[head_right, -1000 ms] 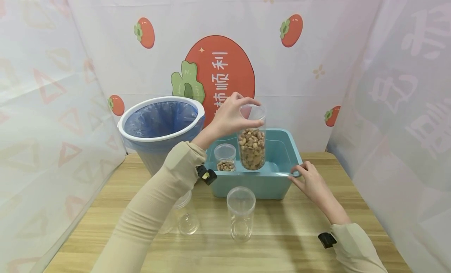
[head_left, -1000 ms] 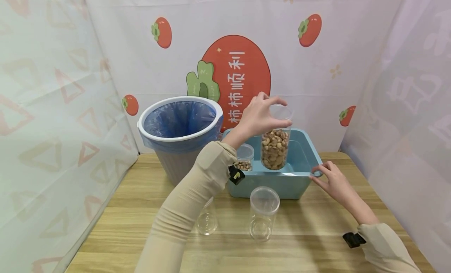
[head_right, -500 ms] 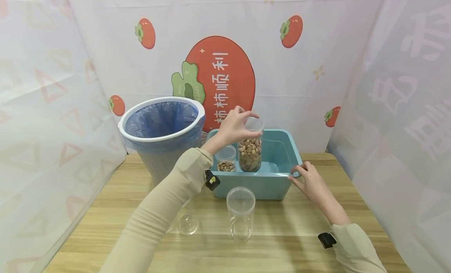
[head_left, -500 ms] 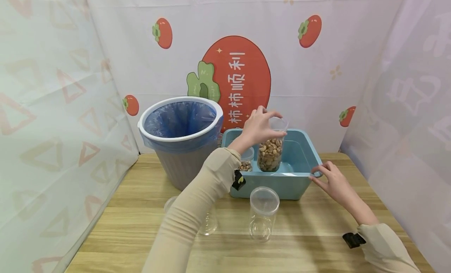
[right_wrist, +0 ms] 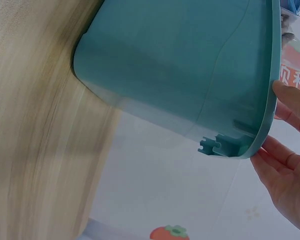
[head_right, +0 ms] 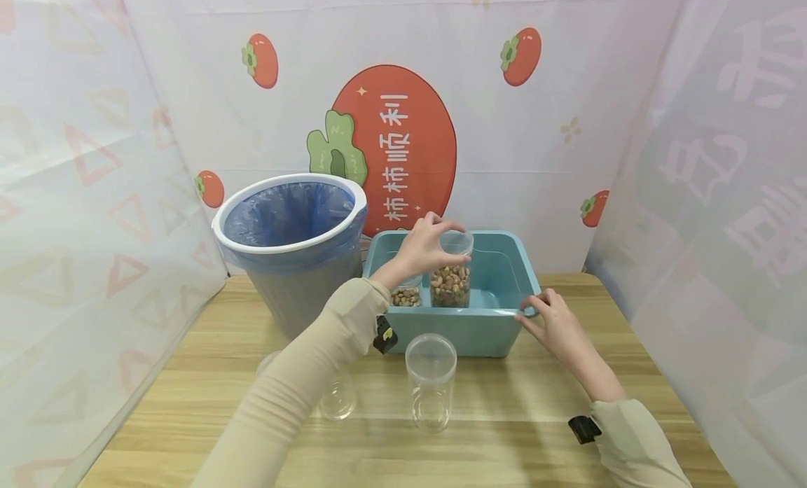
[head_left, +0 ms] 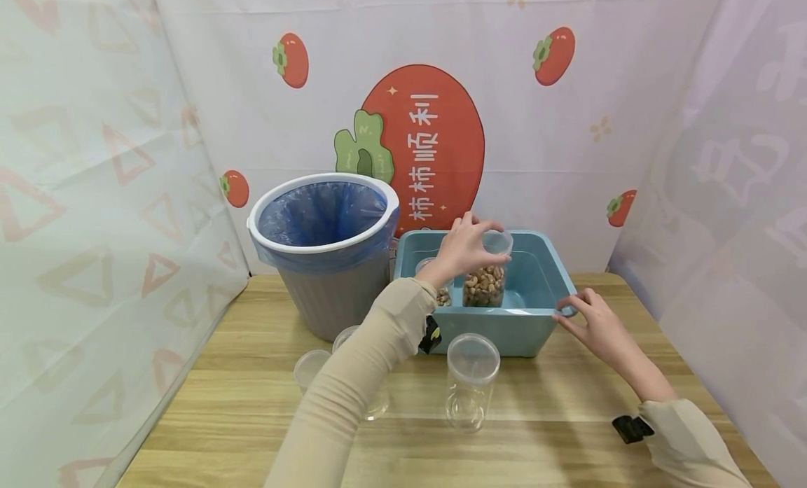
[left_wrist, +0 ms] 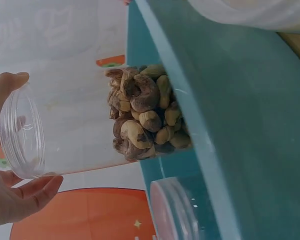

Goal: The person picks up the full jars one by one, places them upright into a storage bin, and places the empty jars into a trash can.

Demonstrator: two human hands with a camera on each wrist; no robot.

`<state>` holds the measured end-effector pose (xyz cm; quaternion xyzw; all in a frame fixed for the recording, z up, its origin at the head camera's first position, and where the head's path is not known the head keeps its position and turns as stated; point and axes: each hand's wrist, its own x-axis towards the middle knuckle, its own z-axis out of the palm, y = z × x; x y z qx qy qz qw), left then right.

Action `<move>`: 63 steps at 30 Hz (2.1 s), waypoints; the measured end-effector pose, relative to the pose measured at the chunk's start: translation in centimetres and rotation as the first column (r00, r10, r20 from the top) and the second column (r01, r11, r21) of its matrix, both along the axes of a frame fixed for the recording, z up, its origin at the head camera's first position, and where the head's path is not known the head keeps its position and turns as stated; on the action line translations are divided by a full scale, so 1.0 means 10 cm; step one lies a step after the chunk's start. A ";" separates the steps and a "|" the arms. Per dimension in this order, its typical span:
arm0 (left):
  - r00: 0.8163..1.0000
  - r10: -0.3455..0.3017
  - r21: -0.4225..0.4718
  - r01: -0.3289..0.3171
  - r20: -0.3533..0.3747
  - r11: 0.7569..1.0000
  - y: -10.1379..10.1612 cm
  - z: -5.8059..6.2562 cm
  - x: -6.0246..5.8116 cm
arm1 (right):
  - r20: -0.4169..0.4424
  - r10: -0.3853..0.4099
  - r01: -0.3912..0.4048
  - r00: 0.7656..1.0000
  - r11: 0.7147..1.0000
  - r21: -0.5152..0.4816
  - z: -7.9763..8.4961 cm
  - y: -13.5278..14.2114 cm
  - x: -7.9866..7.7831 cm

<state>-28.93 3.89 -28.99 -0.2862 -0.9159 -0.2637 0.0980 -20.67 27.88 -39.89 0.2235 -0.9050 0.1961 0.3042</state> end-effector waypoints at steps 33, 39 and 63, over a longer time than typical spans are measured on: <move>0.987 -0.060 -0.159 0.083 0.149 0.984 0.01 -0.52 -0.04 | 0.005 -0.005 0.005 1.000 1.000 0.008 0.01 -0.01 0.02; 0.983 -0.067 -0.188 0.099 0.173 0.977 0.00 -0.55 -0.06 | -0.016 0.007 -0.006 1.000 1.000 0.020 0.00 0.00 0.00; 0.960 -0.065 -0.266 0.140 0.273 0.954 -0.01 -0.56 -0.06 | 0.014 0.008 -0.009 1.000 1.000 0.026 0.04 0.00 0.00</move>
